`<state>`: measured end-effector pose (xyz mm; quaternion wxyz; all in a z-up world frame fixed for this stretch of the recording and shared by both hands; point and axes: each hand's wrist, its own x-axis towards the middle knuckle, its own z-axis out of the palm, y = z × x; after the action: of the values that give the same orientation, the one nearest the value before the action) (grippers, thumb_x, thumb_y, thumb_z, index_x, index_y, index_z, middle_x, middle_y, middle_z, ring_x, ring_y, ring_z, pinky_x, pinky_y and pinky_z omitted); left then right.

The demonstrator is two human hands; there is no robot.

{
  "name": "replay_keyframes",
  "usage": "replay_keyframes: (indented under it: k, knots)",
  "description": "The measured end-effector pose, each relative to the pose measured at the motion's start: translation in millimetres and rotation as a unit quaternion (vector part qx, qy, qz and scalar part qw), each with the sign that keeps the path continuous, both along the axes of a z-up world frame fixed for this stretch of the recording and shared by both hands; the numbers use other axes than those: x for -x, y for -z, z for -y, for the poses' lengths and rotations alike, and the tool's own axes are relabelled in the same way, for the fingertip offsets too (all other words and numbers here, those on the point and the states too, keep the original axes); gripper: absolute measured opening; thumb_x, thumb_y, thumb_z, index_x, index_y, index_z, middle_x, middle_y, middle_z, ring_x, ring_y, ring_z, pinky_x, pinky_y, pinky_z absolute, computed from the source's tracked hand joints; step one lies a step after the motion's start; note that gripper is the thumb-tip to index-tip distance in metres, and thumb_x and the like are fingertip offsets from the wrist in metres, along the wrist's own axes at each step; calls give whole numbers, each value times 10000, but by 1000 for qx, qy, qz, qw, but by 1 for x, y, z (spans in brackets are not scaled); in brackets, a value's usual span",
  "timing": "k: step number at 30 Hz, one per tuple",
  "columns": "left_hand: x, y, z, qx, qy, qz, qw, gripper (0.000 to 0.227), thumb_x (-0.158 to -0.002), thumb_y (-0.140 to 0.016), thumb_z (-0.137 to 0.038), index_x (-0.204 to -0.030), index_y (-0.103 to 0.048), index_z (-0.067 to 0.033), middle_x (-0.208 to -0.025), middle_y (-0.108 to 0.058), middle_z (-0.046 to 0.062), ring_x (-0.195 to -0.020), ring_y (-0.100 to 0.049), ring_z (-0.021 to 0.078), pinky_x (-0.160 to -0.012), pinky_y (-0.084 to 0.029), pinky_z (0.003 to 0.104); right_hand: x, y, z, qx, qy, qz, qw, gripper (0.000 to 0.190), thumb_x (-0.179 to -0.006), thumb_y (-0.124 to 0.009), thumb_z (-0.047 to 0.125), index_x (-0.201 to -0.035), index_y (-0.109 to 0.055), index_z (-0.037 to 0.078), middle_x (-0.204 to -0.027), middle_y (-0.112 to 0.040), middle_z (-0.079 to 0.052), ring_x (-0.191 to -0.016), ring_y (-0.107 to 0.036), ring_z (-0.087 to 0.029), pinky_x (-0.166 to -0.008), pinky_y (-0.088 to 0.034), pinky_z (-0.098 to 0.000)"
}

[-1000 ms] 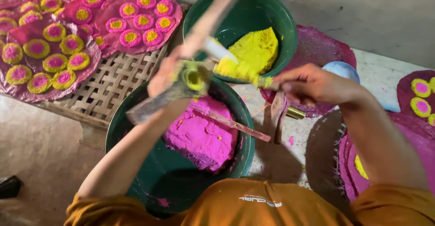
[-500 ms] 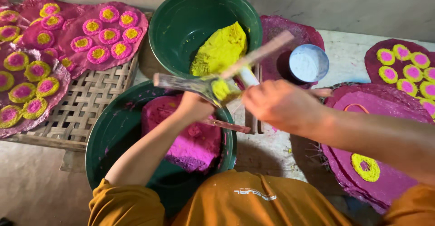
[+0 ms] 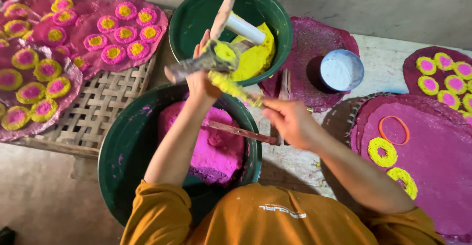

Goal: The person prepares colored dough and uses a handheld mold tool to shape dough into small floral patterns onto large circular bases.

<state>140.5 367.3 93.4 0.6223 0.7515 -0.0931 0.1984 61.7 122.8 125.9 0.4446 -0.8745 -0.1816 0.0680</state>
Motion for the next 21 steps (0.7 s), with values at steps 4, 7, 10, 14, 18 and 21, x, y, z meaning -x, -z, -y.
replay_keyframes:
  k: [4, 7, 10, 14, 18, 21]
  knots:
    - [1, 5, 13, -300, -99, 64, 947, 763, -799, -809, -145, -1477, -481, -25, -1536, -428, 213, -1226, -568, 384, -948, -533, 455, -34, -9, 9, -91, 52, -46, 993, 337, -1094, -552, 106, -1413, -654, 73, -862, -613, -253, -706, -474, -124, -628, -441, -324]
    - [-12, 11, 16, -385, -137, 80, 909, 615, -789, -817, -162, -1337, -560, -51, -1564, -356, 294, -1222, -541, 405, -900, -534, 469, -34, 18, -7, -61, 17, 162, 985, 340, -1033, -574, 79, -1365, -620, 20, -957, -725, -184, -775, -625, -95, -683, -527, -299]
    - [-31, 21, 3, -373, -155, 71, 912, 704, -736, -785, -120, -1383, -552, 29, -1508, -431, 303, -1183, -562, 414, -911, -534, 484, -26, 58, -2, -47, 22, 108, 993, 363, -1020, -614, 115, -1366, -623, 5, -870, -667, -217, -734, -536, -67, -640, -518, -315]
    - [-40, 34, -36, -307, -210, 186, 909, 486, -840, -861, -230, -1232, -671, -16, -1343, -611, 222, -1171, -627, 373, -964, -545, 459, -52, 92, 36, -83, -50, -38, 995, 386, -988, -626, 83, -1367, -642, 12, -930, -706, -148, -756, -651, -127, -638, -497, -290]
    - [-39, 24, -33, 126, -1, 19, 992, 300, -844, -715, -41, -1134, -653, 1, -1073, -689, 103, -967, -655, 222, -843, -541, 346, -128, 80, 56, -310, -115, -306, 893, 342, -1048, -522, 193, -1304, -515, -34, -972, -620, -121, -819, -562, -203, -645, -460, -328]
    - [-20, 10, -3, 271, 123, -107, 949, 283, -780, -681, -3, -1061, -652, 9, -966, -666, 59, -865, -637, 182, -730, -528, 319, -160, 49, 47, -315, -133, -150, 928, 617, -1019, -565, 294, -1533, -340, 38, -1376, -594, -186, -1293, -592, -286, -1093, -503, -373]
